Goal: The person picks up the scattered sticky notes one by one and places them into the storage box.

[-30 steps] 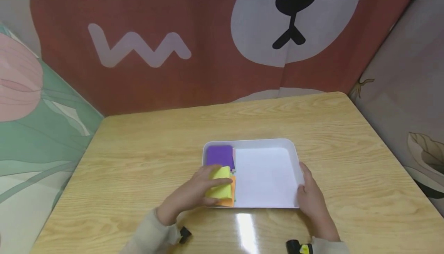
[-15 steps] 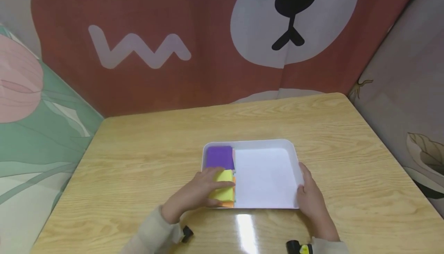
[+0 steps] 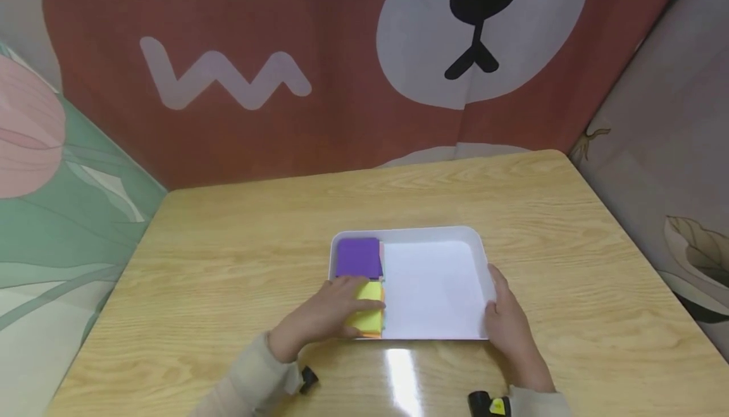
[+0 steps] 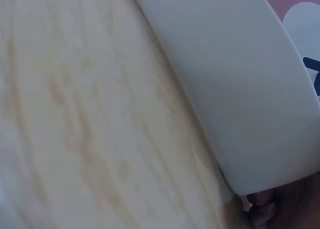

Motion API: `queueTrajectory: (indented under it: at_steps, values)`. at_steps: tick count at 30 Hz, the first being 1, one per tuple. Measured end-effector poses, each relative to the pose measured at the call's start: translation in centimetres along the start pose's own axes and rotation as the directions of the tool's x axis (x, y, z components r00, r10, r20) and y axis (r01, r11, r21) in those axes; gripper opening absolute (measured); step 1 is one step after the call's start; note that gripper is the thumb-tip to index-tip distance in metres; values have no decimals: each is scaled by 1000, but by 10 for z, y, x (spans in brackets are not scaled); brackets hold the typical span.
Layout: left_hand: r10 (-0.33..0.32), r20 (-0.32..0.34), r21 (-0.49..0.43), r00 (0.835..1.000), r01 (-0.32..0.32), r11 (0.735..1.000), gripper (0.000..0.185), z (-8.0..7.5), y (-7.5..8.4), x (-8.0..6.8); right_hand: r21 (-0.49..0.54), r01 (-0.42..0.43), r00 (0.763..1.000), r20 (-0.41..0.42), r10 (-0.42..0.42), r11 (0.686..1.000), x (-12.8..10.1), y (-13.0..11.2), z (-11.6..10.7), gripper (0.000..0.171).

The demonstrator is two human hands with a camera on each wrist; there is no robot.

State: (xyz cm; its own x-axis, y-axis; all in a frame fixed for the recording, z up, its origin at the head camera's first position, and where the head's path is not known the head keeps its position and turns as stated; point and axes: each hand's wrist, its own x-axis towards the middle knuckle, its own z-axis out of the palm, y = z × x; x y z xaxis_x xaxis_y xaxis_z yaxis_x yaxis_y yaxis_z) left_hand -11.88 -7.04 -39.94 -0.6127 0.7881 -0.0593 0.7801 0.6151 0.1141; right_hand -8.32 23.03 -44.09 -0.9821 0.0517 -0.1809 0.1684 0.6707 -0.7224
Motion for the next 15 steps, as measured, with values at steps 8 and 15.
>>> queueTrajectory:
  at_steps: [8, 15]
  values:
    - [-18, 36, -9, 999, 19, 1000, 53, 2, 0, 1, -4, 12, 1000, -14, -12, 1000, -1, -1, 1, 57]
    - [-46, 61, -10, 997, 47, 999, 60, 2, 0, 5, 0, 42, 999, -13, -42, 999, -1, -2, -1, 57]
